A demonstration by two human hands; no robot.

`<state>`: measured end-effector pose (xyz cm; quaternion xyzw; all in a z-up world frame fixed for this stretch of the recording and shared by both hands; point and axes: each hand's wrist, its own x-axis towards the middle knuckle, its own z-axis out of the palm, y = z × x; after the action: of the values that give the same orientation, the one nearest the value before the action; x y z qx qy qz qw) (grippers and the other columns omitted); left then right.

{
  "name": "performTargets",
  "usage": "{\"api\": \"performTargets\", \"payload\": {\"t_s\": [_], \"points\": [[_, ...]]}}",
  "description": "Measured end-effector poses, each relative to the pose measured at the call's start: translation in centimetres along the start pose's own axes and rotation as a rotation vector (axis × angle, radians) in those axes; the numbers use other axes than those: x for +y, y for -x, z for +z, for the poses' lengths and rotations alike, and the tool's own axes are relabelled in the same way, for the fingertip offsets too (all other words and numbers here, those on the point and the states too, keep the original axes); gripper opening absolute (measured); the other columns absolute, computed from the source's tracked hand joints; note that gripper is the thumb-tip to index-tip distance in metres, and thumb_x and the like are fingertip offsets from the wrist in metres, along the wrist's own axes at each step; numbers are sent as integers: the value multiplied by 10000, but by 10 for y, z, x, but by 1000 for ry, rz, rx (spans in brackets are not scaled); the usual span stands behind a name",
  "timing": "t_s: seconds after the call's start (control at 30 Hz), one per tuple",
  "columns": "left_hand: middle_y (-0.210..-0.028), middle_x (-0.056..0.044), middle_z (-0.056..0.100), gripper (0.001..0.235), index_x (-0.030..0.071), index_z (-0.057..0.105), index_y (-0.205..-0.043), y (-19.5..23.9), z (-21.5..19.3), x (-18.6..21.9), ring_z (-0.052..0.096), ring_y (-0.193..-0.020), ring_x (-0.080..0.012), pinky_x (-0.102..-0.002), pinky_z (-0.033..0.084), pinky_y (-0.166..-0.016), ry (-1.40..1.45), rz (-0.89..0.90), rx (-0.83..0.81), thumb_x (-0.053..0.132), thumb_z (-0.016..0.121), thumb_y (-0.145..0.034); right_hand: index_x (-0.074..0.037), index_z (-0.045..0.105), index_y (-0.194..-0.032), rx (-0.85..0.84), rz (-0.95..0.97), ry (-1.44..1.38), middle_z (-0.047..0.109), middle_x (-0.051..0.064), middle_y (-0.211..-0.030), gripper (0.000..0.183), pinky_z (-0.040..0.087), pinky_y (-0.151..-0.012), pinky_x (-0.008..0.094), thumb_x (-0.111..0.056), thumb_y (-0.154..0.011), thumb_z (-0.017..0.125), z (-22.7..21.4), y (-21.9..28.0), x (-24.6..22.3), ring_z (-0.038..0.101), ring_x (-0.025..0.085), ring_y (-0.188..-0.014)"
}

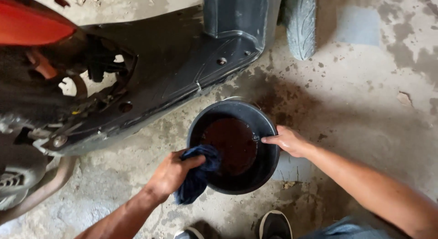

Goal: The person cleans the lower side panels and engine area of a red motorcycle using a blue cloth and a bucket of dark liquid. They repeatedly dip the cloth into the bucket, wring it out, and wipe various parts of the motorcycle's bodywork and engine casing.

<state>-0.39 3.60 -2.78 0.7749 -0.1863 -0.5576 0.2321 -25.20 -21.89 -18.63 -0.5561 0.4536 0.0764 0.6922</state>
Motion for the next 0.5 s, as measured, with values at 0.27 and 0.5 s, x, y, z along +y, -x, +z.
{"api": "performTargets", "payload": {"t_s": [0.27,0.5], "points": [[-1194,-64,793,439,94,702,-1265,5,12,0,715,-1154,-164,-292,505,-1034,462,359,-262,336,643,-904,-147,588,-980,250,87,924,636,34,-884,487,504,-688,338,-598,-1036,414,3,55,-100,586,163,-758],[-1524,-40,503,928,100,343,-1547,23,46,78,519,-1371,-127,-317,379,-1172,321,587,-341,375,726,-748,-192,278,-1602,-868,-426,-598,482,212,-1543,923,563,-980,635,-641,-924,715,22,55,-88,586,424,-1304]]}}
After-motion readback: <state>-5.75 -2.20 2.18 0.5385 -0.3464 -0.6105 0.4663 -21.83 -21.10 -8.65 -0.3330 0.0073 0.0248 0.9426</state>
